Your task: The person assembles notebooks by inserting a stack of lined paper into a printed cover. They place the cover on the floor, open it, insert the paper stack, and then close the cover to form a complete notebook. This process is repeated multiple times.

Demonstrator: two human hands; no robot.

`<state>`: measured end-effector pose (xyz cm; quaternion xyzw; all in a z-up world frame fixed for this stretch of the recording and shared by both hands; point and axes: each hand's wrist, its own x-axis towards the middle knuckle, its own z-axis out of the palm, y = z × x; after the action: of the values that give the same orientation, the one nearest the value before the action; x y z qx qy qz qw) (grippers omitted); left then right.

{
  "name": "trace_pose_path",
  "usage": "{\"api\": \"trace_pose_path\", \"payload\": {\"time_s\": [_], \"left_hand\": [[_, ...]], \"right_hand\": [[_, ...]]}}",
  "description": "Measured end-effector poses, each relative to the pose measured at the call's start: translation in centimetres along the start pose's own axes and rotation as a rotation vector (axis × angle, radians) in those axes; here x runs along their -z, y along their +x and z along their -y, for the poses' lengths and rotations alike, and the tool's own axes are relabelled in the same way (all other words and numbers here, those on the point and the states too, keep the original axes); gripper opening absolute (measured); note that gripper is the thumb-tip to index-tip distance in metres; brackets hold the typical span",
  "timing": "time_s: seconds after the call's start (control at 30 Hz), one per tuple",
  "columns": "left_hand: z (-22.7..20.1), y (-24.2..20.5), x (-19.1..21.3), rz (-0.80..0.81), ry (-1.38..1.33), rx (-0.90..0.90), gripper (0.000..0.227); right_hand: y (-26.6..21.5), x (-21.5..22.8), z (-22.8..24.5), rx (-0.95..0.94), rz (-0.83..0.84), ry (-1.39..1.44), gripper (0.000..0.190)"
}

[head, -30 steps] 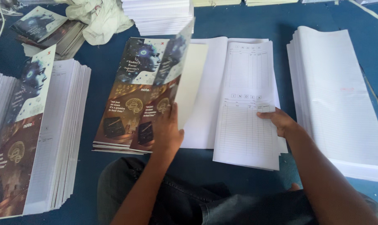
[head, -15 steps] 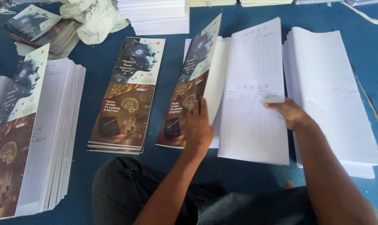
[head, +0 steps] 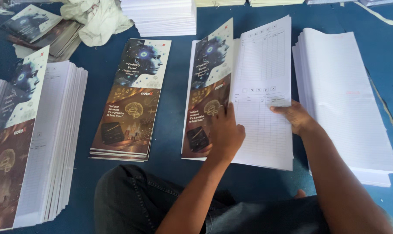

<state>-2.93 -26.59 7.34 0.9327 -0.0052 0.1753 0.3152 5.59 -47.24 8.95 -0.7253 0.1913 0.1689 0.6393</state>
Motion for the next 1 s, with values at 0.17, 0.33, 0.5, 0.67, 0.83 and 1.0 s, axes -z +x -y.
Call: {"api": "trace_pose_path", "payload": {"time_s": [0.17, 0.33, 0.5, 0.67, 0.83, 1.0], "left_hand": [[-0.7, -0.5, -0.4, -0.037, -0.010, -0.028, 0.073], [-1.4, -0.9, -0.6, 0.013, -0.087, -0.003, 0.072], [-1.7, -1.3, -1.0, 0.015, -0.129, -0.022, 0.069], [-1.7, -1.4, -1.1, 0.101, -0.156, -0.060, 0.067], [-1.6, -1.4, -0.6, 0.285, -0.205, -0.045, 0.063], [0.9, 0.1, -0.5, 0.584, -0.547, 0.060, 0.054]], "right_hand": [[1.5, -1.1, -1.5, 0.025, 0.011, -0.073, 0.053], [3.2, -1.9, -3.0, 0.027, 0.094, 0.027, 0.050], [4.9, -3.2, -4.7, 0.014, 0.154, 0.100, 0.051], [6.6, -4.3, -7.0, 0.063, 0.177, 0.120, 0.046], [7.9, -4.7, -9.2, 0.062, 0.233, 0.124, 0.042], [7.4, -3.9, -9.1, 0.071, 0.327, 0.233, 0.041]]}}
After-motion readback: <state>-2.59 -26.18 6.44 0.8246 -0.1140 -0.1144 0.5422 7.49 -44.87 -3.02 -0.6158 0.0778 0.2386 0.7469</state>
